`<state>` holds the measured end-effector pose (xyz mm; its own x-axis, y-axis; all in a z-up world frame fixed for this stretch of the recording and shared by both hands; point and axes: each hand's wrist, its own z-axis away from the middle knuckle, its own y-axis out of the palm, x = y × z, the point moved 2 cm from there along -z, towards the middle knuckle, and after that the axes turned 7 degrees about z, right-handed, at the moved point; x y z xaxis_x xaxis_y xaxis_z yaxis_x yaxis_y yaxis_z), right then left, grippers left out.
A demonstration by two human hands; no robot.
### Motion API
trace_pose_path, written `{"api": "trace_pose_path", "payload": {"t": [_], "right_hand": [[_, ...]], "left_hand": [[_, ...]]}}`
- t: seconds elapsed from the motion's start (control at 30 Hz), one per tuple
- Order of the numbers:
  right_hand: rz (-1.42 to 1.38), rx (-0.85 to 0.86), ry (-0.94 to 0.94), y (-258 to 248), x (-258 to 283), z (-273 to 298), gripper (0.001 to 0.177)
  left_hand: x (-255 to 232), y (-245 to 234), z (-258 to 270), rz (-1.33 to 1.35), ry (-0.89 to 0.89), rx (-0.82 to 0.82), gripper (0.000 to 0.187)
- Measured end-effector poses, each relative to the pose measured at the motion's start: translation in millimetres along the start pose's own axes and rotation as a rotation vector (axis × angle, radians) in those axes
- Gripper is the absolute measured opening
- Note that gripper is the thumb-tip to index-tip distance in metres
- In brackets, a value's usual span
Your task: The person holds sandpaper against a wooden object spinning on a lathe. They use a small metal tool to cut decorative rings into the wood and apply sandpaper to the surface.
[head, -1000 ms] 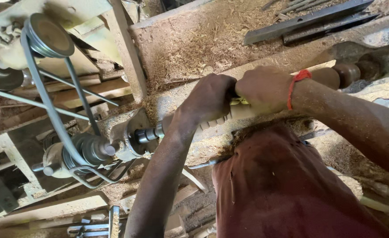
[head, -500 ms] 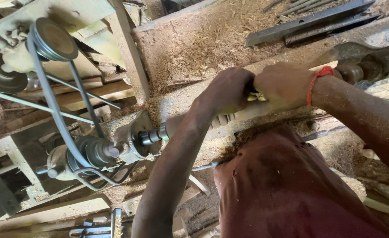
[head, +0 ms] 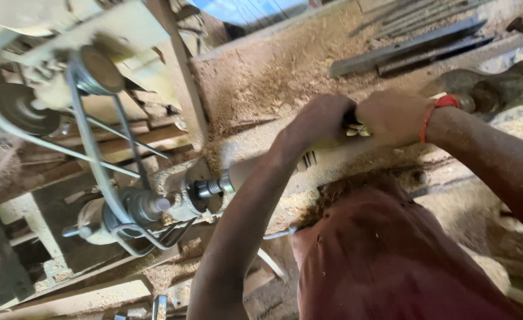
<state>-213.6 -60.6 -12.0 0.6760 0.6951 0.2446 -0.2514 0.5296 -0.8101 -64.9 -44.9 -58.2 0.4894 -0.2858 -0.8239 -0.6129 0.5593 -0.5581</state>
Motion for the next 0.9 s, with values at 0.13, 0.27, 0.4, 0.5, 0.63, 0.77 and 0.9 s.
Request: {"api": "trace_pose_path", "payload": {"t": [0.13, 0.27, 0.4, 0.5, 0.63, 0.77, 0.9], "right_hand": [[0.118, 0.079, 0.284, 0, 4, 24, 0.042], [0.24, -0.121, 0.419, 2, -4, 82, 0.039], [0.134, -0.386, 0.495, 12, -4, 146, 0.036], [-0.149, -0.176, 0.721, 50, -2, 177, 0.038], [-0.233, -0.276, 0.661, 97, 3, 201, 0.036], [-0.459, -0.372, 0.625, 127, -6, 210, 0.035], [-0.474, -0.163, 0.677, 151, -9, 214, 0.036]], "left_hand": [[-28, -11, 18, -0.026, 0.106, -0.173, 0.011], [-60, -32, 56, 0.051, 0.412, -0.556, 0.023], [-79, -24, 72, -0.235, -0.152, -0.272, 0.05], [-89, 2, 69, -0.349, -0.254, -0.06, 0.04], [-97, 33, 66, -0.524, -0.11, -0.271, 0.079], [-95, 47, 52, -0.598, -0.254, -0.144, 0.082], [-97, 62, 50, -0.637, -0.255, -0.174, 0.084]]}}
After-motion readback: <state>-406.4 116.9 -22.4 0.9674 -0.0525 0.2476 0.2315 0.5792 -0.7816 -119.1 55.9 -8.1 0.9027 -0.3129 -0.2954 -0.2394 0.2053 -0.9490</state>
